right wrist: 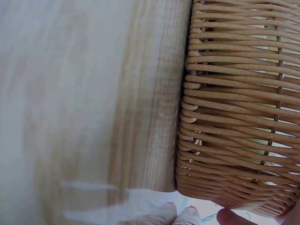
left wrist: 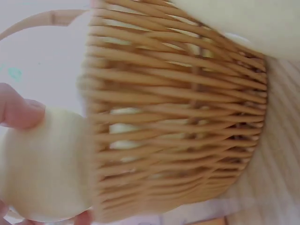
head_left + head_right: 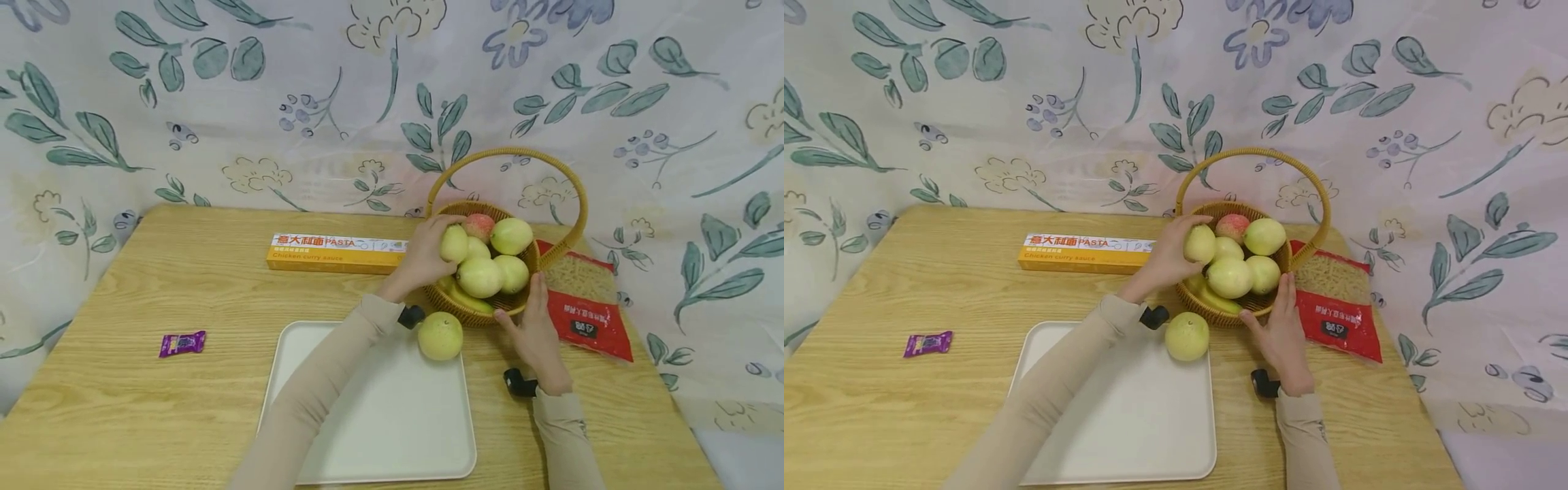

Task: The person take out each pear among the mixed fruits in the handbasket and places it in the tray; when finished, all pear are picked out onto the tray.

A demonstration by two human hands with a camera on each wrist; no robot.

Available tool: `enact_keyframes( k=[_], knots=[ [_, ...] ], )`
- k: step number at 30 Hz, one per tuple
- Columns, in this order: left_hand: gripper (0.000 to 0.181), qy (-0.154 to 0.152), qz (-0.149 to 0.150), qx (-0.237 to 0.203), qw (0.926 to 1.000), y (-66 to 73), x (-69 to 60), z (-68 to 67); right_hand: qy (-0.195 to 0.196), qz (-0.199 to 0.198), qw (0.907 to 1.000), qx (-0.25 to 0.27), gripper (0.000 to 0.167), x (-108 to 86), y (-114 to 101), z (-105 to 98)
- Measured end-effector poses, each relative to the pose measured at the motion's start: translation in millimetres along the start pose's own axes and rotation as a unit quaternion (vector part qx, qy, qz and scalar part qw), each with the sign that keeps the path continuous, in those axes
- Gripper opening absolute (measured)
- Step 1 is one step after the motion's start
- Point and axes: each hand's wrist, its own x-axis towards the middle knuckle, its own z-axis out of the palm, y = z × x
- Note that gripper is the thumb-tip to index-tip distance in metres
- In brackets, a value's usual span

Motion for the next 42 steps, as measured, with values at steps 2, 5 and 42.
enact_keyframes(
  k=[2,5,42],
  knots=[
    [0.076,0.006,0.008,-0.018,0.9998,2.4,-5.2,-7.7,-0.001,0.001,1.0000,0.001,0.098,0.0,0.0,0.2],
    [0.076,0.016,0.007,-0.033,0.9993,3.8,-16.1,-19.1,0.001,0.001,1.0000,0.004,0.098,-0.3,-0.3,0.2],
    [0.080,-0.071,-0.037,-0.073,0.9941,-20.7,-147.3,-22.5,0.006,-0.006,0.9999,0.010,0.096,-0.2,-0.6,-1.1]
  ],
)
